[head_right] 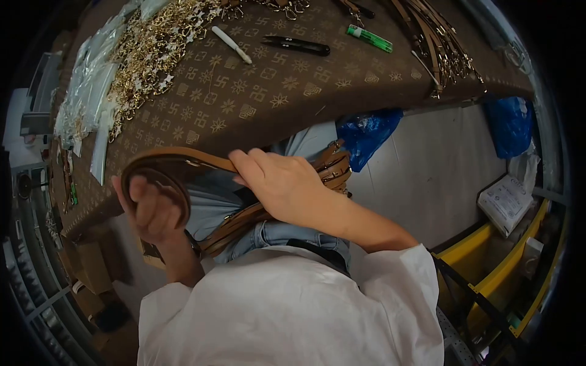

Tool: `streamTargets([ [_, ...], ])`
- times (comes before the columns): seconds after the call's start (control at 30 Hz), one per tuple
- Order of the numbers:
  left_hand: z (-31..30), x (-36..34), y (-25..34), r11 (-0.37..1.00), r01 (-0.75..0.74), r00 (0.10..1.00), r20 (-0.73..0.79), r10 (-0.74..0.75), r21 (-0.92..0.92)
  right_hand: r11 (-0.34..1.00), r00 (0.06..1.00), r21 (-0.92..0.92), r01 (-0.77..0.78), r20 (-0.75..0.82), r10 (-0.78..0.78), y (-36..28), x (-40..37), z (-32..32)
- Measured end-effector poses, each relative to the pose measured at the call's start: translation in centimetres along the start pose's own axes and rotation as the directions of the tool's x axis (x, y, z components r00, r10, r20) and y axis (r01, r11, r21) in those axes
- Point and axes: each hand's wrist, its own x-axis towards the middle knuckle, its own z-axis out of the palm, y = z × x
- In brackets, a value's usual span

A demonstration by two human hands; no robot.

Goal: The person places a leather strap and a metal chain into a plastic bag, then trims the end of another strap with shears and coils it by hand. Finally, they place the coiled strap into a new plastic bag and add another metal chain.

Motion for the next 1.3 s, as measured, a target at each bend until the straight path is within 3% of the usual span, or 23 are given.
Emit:
streamTargets([
  [0.07, 0.3, 0.8, 1.0, 0.952, -0.304, 0.951, -0.054, 0.305, 0.028, 0.996, 0.997, 0.084, 0.033, 0.066, -0.038, -0.3, -1.5, 1.5],
  [0.13, 0.2, 1.6, -0.3, 0.925, -0.379, 0.918, -0.127, 0.376, 0.0, 0.986, 0.989, 0.161, 0.047, 0.134, -0.068, -1.0, -2.1, 2.0],
  [0.2, -0.5, 2.6, -2.2, 0.747, -0.443, 0.768, -0.22, 0.601, 0.496, 0.923, 0.931, 0.384, 0.006, 0.336, -0.145, -1.7, -2.3, 1.6],
  [0.23, -1.7, 2.8, -2.8, 0.612, -0.396, 0.772, -0.113, 0.626, 0.685, 0.875, 0.891, 0.473, -0.105, 0.436, -0.129, -1.8, -2.0, 0.5],
  [0.27, -2.4, 2.5, -3.4, 0.617, -0.392, 0.776, -0.115, 0.621, 0.683, 0.875, 0.892, 0.472, -0.11, 0.434, -0.123, -1.7, -1.6, -0.6],
  [0.3, -3.1, 2.3, -4.0, 0.214, -0.246, 0.832, 0.093, 0.546, 0.945, 0.717, 0.852, 0.606, -0.345, 0.523, -0.033, -1.5, -1.3, -1.9],
  [0.33, -3.6, 2.1, -4.4, -0.275, -0.131, 0.898, 0.232, 0.375, 0.953, 0.493, 0.784, 0.674, -0.55, 0.62, 0.026, -1.1, -1.0, -3.1],
  [0.37, -4.0, 1.7, -4.7, -0.27, -0.135, 0.897, 0.233, 0.375, 0.953, 0.495, 0.784, 0.671, -0.552, 0.621, 0.032, -0.5, -0.7, -4.2],
  [0.43, -4.2, 0.6, -5.0, -0.474, -0.201, 0.969, 0.246, 0.035, 0.857, 0.702, 0.763, 0.493, -0.514, 0.637, 0.111, 0.5, -0.5, -5.9],
  [0.47, -4.0, 0.1, -5.2, -0.469, -0.203, 0.968, 0.247, 0.034, 0.86, 0.701, 0.761, 0.49, -0.518, 0.638, 0.117, 0.9, -0.5, -5.9],
  [0.57, -2.4, -0.8, -4.9, -0.461, -0.012, 0.997, -0.027, -0.078, 0.888, 0.974, 0.946, 0.186, -0.13, 0.318, 0.065, 2.3, -0.8, -4.4],
  [0.63, -1.3, -0.8, -4.0, -0.061, 0.293, 0.915, -0.298, -0.271, 0.954, 0.973, 0.967, 0.23, -0.026, 0.253, -0.034, 3.4, -0.6, -1.9],
  [0.67, -0.8, -0.9, -3.2, -0.062, 0.293, 0.916, -0.299, -0.267, 0.954, 0.96, 0.974, 0.266, 0.083, 0.184, -0.135, 3.6, -0.4, -1.3],
  [0.73, 0.0, -1.2, -1.5, 0.444, 0.512, 0.85, -0.362, -0.382, 0.735, 0.883, 0.951, 0.459, -0.099, 0.304, -0.052, 3.5, -0.1, -1.3],
  [0.77, 0.2, -1.4, -2.3, 0.441, 0.511, 0.852, -0.365, -0.376, 0.738, 0.745, 0.9, 0.599, -0.294, 0.435, 0.006, 3.4, 0.0, -1.3],
  [0.8, 0.2, -1.7, -3.9, 0.549, 0.406, 0.803, -0.572, 0.167, 0.73, 0.745, 0.901, 0.603, -0.286, 0.433, -0.004, 3.4, -0.1, -1.3],
  [0.83, 0.0, -1.9, -4.6, 0.586, 0.259, 0.451, -0.633, 0.629, 0.768, 0.794, 0.94, 0.561, -0.233, 0.34, 0.035, 3.5, -0.3, -1.3],
  [0.87, -0.6, -3.1, -2.2, 0.959, -0.039, 0.761, -0.613, 0.212, 0.282, 0.839, 0.968, 0.512, -0.183, 0.242, 0.064, 3.5, -0.5, -1.3],
  [0.9, -0.8, -2.9, -1.3, 0.956, -0.048, 0.76, -0.61, 0.224, 0.291, 0.84, 0.969, 0.515, -0.173, 0.241, 0.052, 3.4, -0.6, -1.2],
  [0.97, -1.6, -1.8, 0.0, 0.996, -0.081, 0.996, -0.037, 0.082, 0.032, 0.922, 0.974, 0.319, -0.221, 0.018, 0.228, 3.6, -1.2, -0.9],
  [1.13, -1.3, -1.1, 2.0, 0.878, -0.476, 0.879, -0.016, 0.477, 0.059, 0.995, 0.977, -0.066, -0.069, -0.206, 0.054, 4.8, -3.4, -0.4],
  [1.23, -0.3, -0.2, 2.2, 0.74, -0.609, 0.756, -0.073, 0.651, 0.285, 0.987, 0.996, -0.135, -0.083, -0.031, 0.08, 3.3, -3.6, -0.3],
  [1.3, -0.8, 1.5, 0.4, 0.603, -0.608, 0.678, -0.057, 0.733, 0.516, 0.963, 0.966, 0.216, -0.159, 0.238, 0.106, 2.3, -4.0, 1.3],
])
